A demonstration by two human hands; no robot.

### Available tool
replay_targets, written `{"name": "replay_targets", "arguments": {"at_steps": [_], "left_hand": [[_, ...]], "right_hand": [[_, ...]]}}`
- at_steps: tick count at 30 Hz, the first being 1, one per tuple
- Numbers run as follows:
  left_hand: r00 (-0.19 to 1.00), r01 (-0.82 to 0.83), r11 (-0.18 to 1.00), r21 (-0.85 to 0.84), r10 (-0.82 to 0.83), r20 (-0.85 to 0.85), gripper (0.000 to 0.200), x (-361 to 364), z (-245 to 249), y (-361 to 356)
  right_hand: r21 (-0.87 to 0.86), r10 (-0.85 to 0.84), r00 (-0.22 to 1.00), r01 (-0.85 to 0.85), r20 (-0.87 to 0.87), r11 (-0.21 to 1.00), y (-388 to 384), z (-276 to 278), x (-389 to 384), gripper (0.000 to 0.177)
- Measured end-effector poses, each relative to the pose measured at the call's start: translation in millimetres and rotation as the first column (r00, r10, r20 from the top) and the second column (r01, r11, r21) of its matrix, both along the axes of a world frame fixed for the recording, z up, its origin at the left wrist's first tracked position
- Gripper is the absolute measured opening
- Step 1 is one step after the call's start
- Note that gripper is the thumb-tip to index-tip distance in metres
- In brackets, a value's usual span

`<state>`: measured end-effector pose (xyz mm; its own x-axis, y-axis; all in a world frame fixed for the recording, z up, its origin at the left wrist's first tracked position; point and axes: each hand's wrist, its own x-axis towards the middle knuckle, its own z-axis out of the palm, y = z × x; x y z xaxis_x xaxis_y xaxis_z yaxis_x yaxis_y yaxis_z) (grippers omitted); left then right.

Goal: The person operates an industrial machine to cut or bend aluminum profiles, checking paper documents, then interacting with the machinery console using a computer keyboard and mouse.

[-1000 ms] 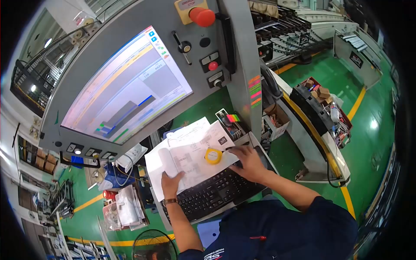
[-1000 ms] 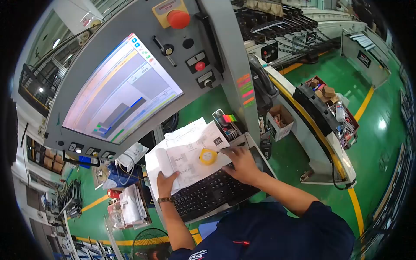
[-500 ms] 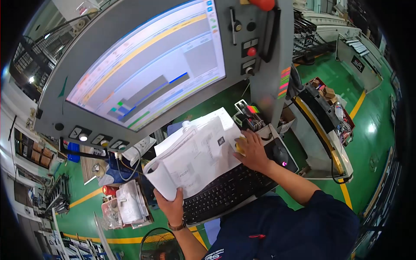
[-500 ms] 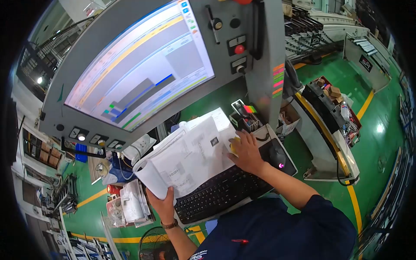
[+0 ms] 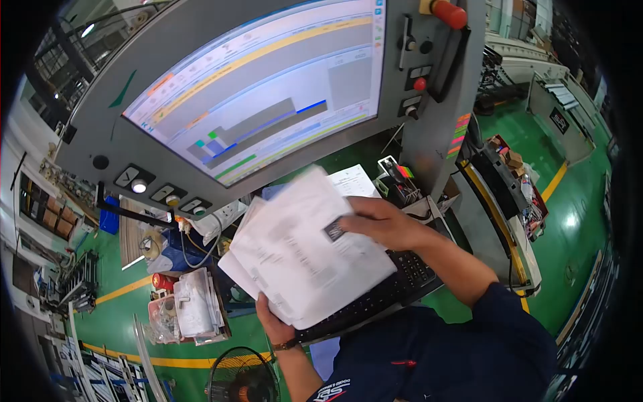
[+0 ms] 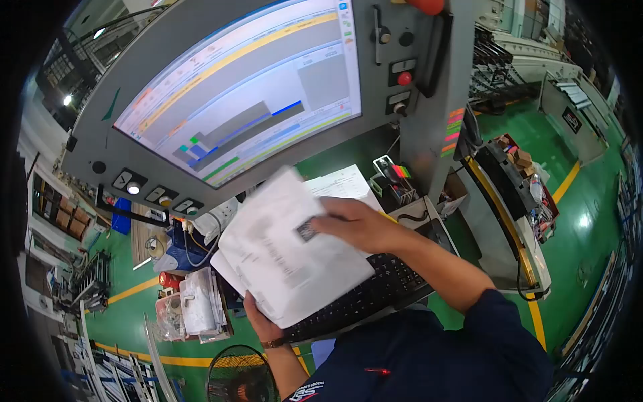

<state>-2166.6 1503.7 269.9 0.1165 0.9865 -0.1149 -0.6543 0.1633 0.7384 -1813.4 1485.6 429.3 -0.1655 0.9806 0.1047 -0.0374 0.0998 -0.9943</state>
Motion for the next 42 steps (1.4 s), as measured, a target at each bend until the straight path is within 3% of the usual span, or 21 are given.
{"name": "replay_targets", "arguments": {"at_steps": [2, 4, 5, 6, 8, 13, 17, 19, 20, 21, 24, 28, 31, 34, 39, 42], "left_hand": [[0.972, 0.048, 0.998, -0.043, -0.037, 0.232, 0.060, 18, 5, -5], [0.895, 0.116, 0.990, -0.084, -0.068, 0.441, 0.058, 38, 9, -9], [0.862, 0.139, 0.986, -0.095, -0.073, 0.501, 0.058, 46, 9, -10], [0.832, 0.172, 0.980, -0.101, -0.090, 0.548, 0.058, 56, 9, -10], [0.794, 0.244, 0.964, -0.107, -0.135, 0.593, 0.058, 73, 4, -7], [0.802, 0.304, 0.946, -0.111, -0.191, 0.566, 0.058, 97, -2, 4], [0.830, 0.299, 0.947, -0.121, -0.195, 0.522, 0.058, 89, -11, -2], [0.846, 0.283, 0.951, -0.128, -0.184, 0.501, 0.058, 79, -15, -7], [0.853, 0.275, 0.952, -0.131, -0.179, 0.489, 0.058, 76, -15, -8], [0.863, 0.263, 0.955, -0.137, -0.169, 0.475, 0.058, 72, -18, -12], [0.876, 0.240, 0.958, -0.156, -0.144, 0.459, 0.057, 68, -23, -13], [0.906, 0.209, 0.966, -0.156, -0.131, 0.401, 0.057, 59, -30, -15], [0.938, 0.148, 0.976, -0.158, -0.088, 0.335, 0.057, 42, -31, -13], [0.974, 0.082, 0.986, -0.142, -0.050, 0.219, 0.057, 19, -25, 6], [0.997, 0.060, 0.992, -0.113, -0.065, -0.038, 0.057, -16, -5, 48], [0.979, 0.201, 0.968, -0.149, -0.202, 0.008, 0.058, -18, 13, 67]], "right_hand": [[0.064, 0.140, 0.988, -0.136, -0.068, 0.989, 0, 64, -32, 0.038], [0.205, 0.311, 0.949, -0.316, 0.054, 0.926, 12, 101, -59, 0.037], [0.357, 0.315, 0.934, -0.356, 0.169, 0.864, 20, 110, -77, 0.036], [0.435, 0.336, 0.929, -0.370, 0.157, 0.820, 25, 116, -99, 0.037], [0.520, 0.365, 0.884, -0.467, 0.292, 0.715, 32, 132, -137, 0.032], [0.533, 0.551, 0.811, -0.560, 0.196, 0.634, 28, 153, -179, 0.035], [0.483, 0.476, 0.877, -0.444, 0.063, 0.755, 28, 152, -143, 0.036], [0.508, 0.421, 0.878, -0.261, -0.229, 0.821, 31, 133, -126, 0.036], [0.420, 0.434, 0.845, -0.287, -0.311, 0.861, 30, 129, -108, 0.036], [0.328, 0.356, 0.880, -0.251, -0.315, 0.911, 26, 128, -85, 0.033], [0.137, 0.108, 0.874, -0.048, -0.473, 0.989, 19, 104, -40, 0.048], [-0.011, -0.122, 0.811, 0.141, -0.573, 0.990, -9, 57, 14, 0.050], [-0.163, -0.292, 0.792, 0.242, -0.537, 0.957, -34, 16, 42, 0.043], [-0.287, -0.401, 0.844, 0.310, -0.356, 0.906, -49, -43, 60, 0.037], [-0.241, -0.463, 0.884, 0.436, -0.067, 0.867, -61, -121, 65, 0.032], [-0.191, -0.493, 0.863, 0.505, 0.110, 0.841, -65, -143, 61, 0.030]]}}
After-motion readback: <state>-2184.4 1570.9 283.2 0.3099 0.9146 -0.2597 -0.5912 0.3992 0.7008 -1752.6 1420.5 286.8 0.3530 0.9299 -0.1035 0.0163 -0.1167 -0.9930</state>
